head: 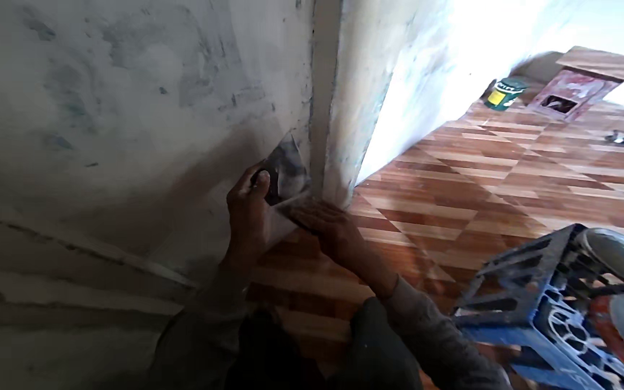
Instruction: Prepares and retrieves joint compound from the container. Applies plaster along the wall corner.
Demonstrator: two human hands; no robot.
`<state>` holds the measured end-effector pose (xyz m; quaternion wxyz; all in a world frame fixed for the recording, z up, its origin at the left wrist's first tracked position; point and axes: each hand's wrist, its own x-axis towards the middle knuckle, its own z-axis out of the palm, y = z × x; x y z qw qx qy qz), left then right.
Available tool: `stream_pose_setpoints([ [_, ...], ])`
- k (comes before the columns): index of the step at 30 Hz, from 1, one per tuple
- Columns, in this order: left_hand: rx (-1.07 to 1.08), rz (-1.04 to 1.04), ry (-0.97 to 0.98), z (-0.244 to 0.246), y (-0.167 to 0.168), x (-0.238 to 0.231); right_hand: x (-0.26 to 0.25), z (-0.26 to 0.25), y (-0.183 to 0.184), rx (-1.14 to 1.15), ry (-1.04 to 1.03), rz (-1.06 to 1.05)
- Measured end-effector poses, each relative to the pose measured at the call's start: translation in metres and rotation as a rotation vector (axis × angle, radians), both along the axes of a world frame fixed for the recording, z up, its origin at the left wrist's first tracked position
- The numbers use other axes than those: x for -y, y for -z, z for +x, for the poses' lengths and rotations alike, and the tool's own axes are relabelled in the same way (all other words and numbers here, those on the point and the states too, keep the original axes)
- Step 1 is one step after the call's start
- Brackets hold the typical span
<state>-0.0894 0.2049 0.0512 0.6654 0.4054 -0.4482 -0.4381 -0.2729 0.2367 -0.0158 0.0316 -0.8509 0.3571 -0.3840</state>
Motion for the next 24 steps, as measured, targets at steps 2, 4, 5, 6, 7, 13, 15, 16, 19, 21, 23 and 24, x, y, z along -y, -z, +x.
stream_pose_setpoints([
  [2,-0.028,-0.058,-0.066,0.003,-0.004,0.004,-0.006,-0.003,0.015,0.114,0.035,0.170],
  [4,-0.045,-0.059,-0.149,0.008,-0.008,0.010,-0.004,-0.012,0.012,0.377,0.224,0.247],
  [5,-0.051,-0.041,-0.172,0.012,-0.007,0.011,0.002,-0.017,0.004,0.491,0.345,0.249],
  [6,-0.068,-0.020,-0.172,0.015,-0.006,0.012,0.012,-0.023,-0.003,0.583,0.443,0.239],
  [7,-0.099,-0.003,-0.156,0.018,-0.004,0.012,0.025,-0.031,-0.011,0.658,0.501,0.219],
  [13,-0.169,0.147,-0.124,0.024,0.002,0.015,0.090,-0.043,-0.060,0.722,0.528,-0.011],
  [15,-0.190,0.156,-0.101,0.025,0.004,0.015,0.113,-0.036,-0.069,0.728,0.548,-0.114],
  [16,-0.197,0.159,-0.094,0.023,0.002,0.014,0.124,-0.031,-0.072,0.730,0.555,-0.174],
  [19,-0.210,0.162,-0.073,0.020,-0.001,0.010,0.139,-0.018,-0.077,0.708,0.552,-0.282],
  [21,-0.211,0.176,-0.073,0.020,-0.002,0.009,0.142,-0.011,-0.082,0.692,0.568,-0.326],
  [23,-0.220,0.162,-0.072,0.021,-0.001,0.009,0.146,-0.004,-0.088,0.682,0.589,-0.362],
  [24,-0.230,0.156,-0.077,0.021,-0.001,0.009,0.149,0.001,-0.090,0.673,0.606,-0.357],
])
